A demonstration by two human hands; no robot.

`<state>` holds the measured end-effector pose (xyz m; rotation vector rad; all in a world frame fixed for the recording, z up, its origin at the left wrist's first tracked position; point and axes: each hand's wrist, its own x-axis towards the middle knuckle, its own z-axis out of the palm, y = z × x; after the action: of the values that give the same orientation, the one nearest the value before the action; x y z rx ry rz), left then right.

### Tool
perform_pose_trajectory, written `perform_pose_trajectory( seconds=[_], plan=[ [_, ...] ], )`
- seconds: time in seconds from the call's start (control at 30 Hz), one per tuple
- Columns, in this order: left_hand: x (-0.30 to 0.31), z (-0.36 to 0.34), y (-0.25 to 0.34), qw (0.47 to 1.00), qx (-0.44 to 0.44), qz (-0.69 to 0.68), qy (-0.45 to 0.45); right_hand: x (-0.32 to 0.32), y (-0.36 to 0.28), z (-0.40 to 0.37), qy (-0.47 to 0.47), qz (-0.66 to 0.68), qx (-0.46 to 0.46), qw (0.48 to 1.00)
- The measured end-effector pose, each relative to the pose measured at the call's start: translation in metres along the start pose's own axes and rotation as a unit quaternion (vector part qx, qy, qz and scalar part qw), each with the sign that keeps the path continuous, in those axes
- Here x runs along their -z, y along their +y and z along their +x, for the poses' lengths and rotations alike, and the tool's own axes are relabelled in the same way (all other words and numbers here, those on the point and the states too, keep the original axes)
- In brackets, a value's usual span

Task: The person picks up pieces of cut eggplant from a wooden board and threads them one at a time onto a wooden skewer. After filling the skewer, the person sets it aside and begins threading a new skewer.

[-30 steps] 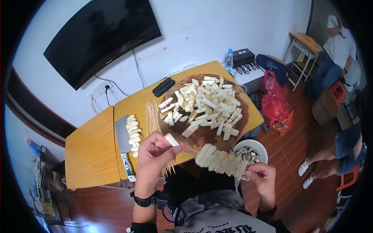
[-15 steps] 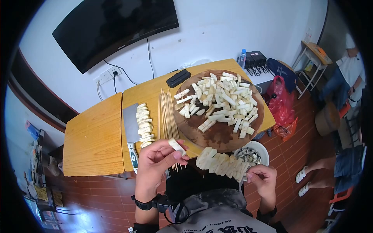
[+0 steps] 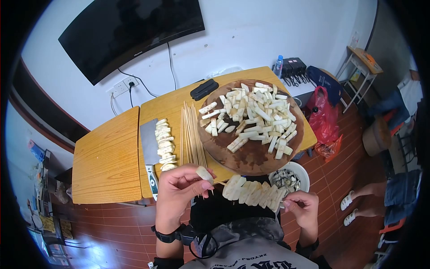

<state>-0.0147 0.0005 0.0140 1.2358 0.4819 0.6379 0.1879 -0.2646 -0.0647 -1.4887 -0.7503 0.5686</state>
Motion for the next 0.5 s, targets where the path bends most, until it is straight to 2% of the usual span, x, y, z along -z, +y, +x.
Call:
perform_pose_trajectory(
  seconds=[0.2,0.4,0.5],
  plan=[
    [0.0027,0.0,-0.002,1.0,-0.009,-0.007,-0.011,-0.0003,-0.0001,0.0,0.0,-0.005,0.001,1.0],
    [0.0016,-0.0016,0.002,1.0,0.004,-0.01,0.014,-0.0006,0.0005,0.0004,-0.002,-0.014,0.006,1.0],
    [0.0053,-0.0022,0.0018,1.0,-0.001,-0.013,-0.016,-0.0011,0.0007,0.0006,-0.001,-0.01,0.004,1.0]
  ],
)
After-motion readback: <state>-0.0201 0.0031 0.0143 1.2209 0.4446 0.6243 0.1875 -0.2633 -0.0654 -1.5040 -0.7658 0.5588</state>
